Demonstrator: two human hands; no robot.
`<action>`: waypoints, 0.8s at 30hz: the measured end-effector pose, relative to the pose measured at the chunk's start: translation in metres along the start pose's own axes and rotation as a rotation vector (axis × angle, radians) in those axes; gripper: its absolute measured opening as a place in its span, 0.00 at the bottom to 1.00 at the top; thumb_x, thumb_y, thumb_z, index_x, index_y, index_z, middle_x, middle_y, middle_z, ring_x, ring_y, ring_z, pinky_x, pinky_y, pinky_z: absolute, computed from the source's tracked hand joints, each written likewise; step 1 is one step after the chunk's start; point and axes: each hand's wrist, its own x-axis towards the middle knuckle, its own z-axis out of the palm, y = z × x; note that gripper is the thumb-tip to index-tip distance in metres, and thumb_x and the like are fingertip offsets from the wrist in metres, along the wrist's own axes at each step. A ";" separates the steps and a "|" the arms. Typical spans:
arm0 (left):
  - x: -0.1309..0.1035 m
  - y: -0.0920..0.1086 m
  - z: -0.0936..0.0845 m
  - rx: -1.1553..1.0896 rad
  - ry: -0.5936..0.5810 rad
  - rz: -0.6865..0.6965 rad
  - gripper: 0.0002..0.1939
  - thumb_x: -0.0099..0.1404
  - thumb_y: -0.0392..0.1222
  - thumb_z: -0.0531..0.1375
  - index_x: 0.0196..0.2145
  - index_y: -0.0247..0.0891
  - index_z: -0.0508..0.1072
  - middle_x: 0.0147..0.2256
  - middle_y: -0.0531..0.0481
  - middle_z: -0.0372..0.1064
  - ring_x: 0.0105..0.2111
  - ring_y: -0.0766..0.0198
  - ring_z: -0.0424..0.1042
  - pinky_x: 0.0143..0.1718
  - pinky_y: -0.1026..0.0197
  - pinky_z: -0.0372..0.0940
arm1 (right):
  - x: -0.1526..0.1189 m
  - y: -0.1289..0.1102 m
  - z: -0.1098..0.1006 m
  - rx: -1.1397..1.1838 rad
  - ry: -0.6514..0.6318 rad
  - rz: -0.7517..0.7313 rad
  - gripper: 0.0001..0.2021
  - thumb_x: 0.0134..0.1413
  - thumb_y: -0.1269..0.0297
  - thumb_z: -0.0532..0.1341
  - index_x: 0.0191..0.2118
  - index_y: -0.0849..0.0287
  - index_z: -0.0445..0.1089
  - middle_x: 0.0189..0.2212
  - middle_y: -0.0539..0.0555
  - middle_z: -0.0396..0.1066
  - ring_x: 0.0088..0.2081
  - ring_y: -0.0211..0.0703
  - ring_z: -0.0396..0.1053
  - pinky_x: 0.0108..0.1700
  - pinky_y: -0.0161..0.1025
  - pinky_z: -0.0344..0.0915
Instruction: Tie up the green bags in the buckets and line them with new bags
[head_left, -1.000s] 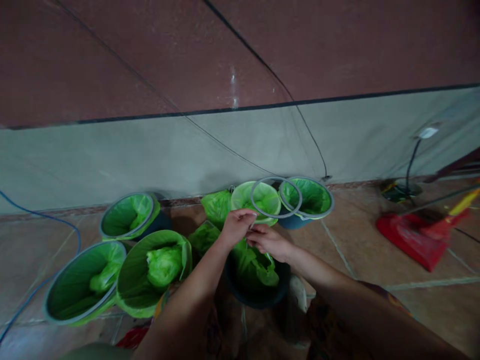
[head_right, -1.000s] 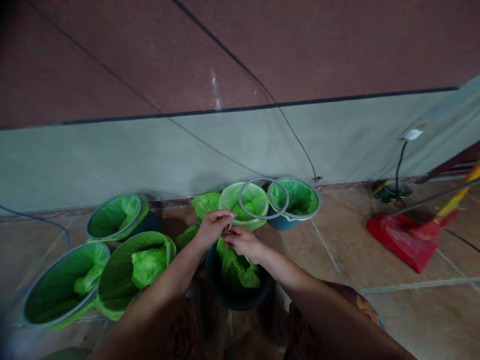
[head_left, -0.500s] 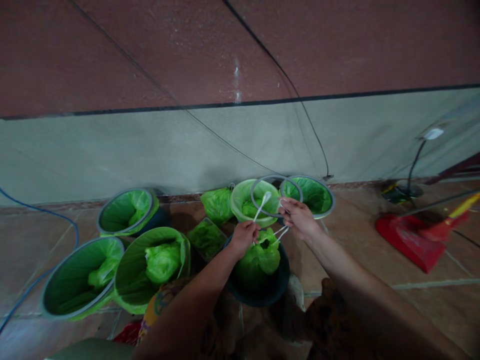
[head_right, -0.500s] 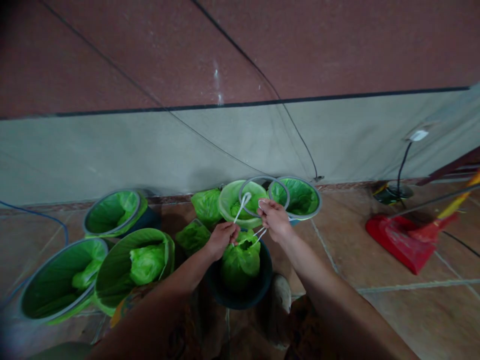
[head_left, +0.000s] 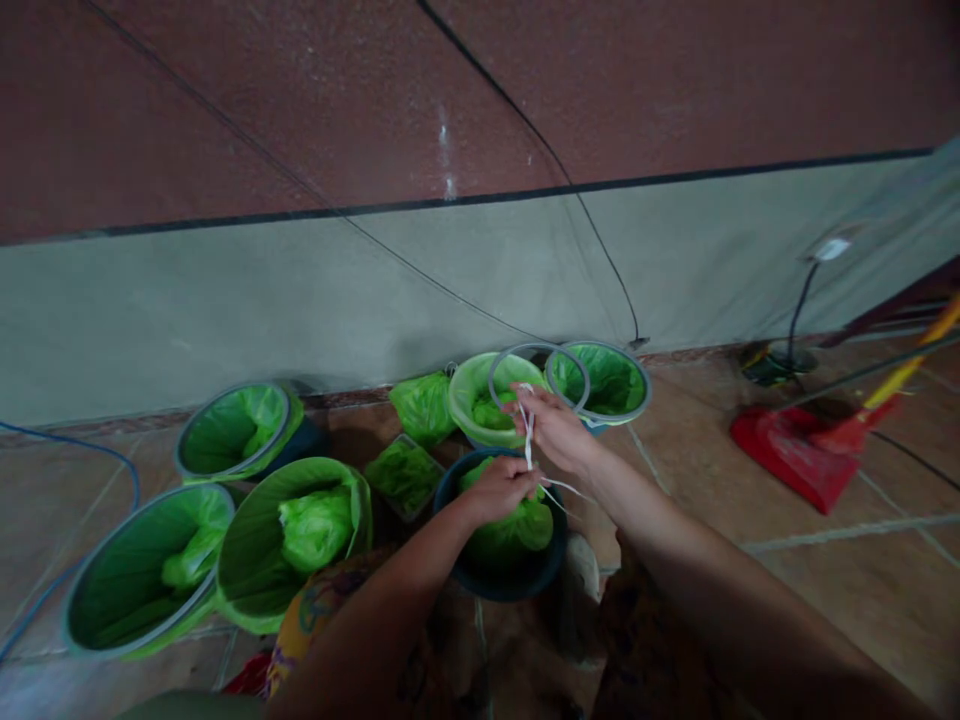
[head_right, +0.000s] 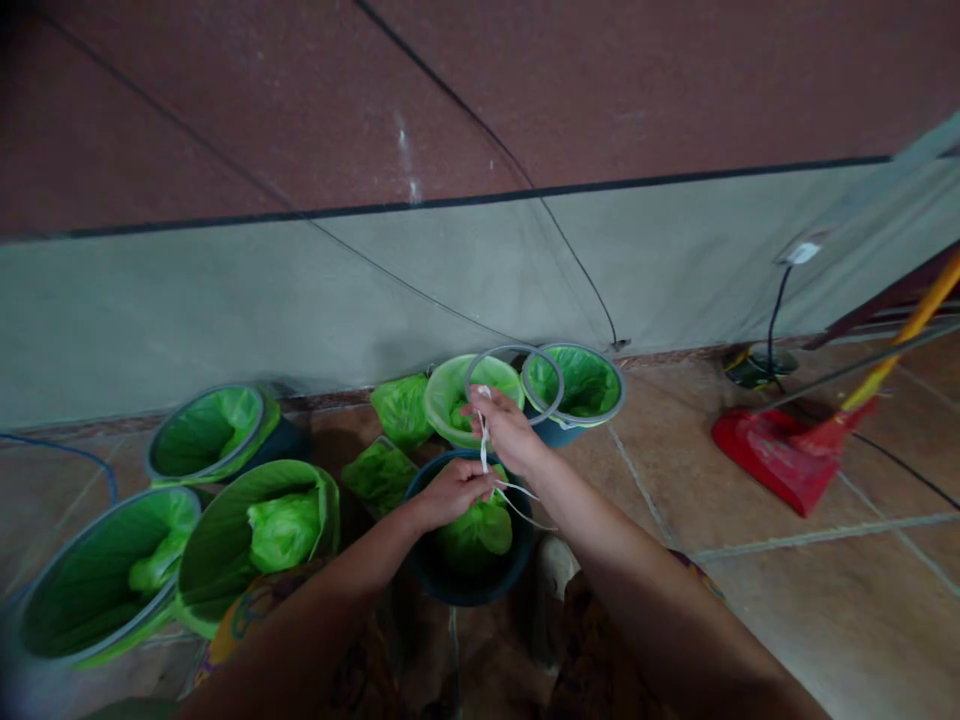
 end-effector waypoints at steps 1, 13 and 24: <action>0.000 -0.003 -0.002 -0.031 0.050 -0.019 0.14 0.62 0.47 0.57 0.30 0.34 0.77 0.20 0.55 0.63 0.22 0.71 0.59 0.26 0.67 0.55 | 0.001 0.004 -0.004 -0.071 0.037 0.035 0.20 0.48 0.49 0.69 0.41 0.57 0.70 0.30 0.50 0.72 0.26 0.33 0.66 0.26 0.30 0.61; 0.002 -0.010 -0.023 -0.280 0.384 -0.159 0.12 0.60 0.45 0.61 0.27 0.32 0.76 0.19 0.54 0.65 0.17 0.74 0.58 0.20 0.67 0.54 | -0.008 0.037 -0.050 -1.089 -0.433 -0.084 0.12 0.54 0.57 0.61 0.25 0.59 0.70 0.19 0.47 0.64 0.24 0.34 0.58 0.28 0.33 0.52; 0.004 -0.011 -0.034 0.016 0.268 -0.085 0.07 0.58 0.39 0.62 0.28 0.33 0.79 0.22 0.53 0.71 0.20 0.70 0.63 0.26 0.65 0.59 | -0.024 0.023 -0.043 -1.054 -0.864 0.180 0.17 0.60 0.53 0.57 0.28 0.60 0.72 0.20 0.48 0.66 0.23 0.35 0.60 0.27 0.33 0.55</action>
